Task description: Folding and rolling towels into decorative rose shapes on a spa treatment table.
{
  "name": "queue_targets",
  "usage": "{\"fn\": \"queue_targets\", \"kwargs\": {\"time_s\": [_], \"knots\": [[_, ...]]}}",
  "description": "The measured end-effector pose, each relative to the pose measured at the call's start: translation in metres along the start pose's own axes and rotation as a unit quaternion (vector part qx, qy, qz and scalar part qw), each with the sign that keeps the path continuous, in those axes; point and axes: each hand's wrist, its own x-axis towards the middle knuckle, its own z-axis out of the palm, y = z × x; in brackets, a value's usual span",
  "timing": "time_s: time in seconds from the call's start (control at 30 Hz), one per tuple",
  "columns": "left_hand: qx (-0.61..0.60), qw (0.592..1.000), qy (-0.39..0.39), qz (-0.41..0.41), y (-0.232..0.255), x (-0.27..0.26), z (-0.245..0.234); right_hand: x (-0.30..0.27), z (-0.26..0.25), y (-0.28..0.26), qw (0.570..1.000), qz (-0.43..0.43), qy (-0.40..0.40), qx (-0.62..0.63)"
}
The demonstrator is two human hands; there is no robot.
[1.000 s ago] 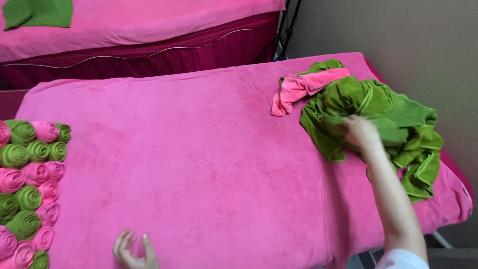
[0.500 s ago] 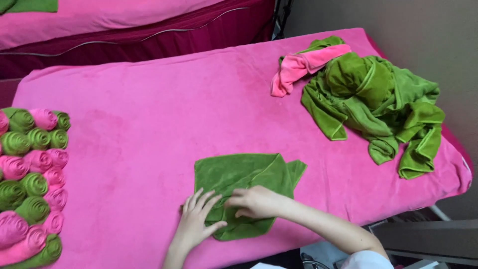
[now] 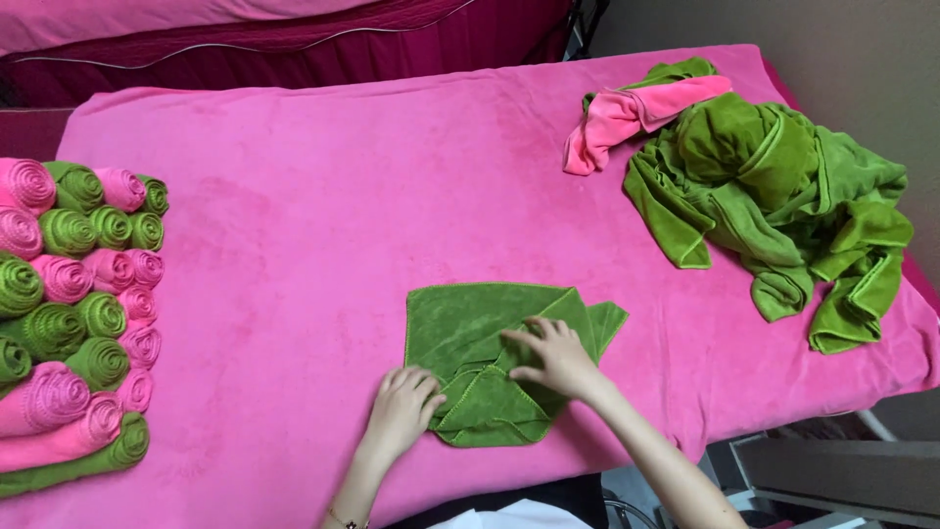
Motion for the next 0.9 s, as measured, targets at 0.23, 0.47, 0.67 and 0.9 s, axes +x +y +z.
{"fn": "queue_targets", "kwargs": {"time_s": [0.23,0.47,0.67,0.9], "knots": [[-0.213,0.971,0.071,-0.079,0.031,-0.016,-0.075,-0.028,-0.029,0.026,0.995,-0.054,0.054,-0.069],[-0.268,0.960,0.072,0.029,0.078,0.023,-0.130,-0.041,-0.115,-0.031,0.912,-0.163,0.377,-0.019],[-0.282,0.956,0.030,0.075,0.119,0.018,-0.151,-0.048,-0.094,-0.115,0.914,-0.329,0.074,0.225],[-0.470,0.881,0.013,-0.053,0.053,-0.007,-0.142,-0.001,-0.048,0.086,0.905,-0.205,0.241,0.282]]}}
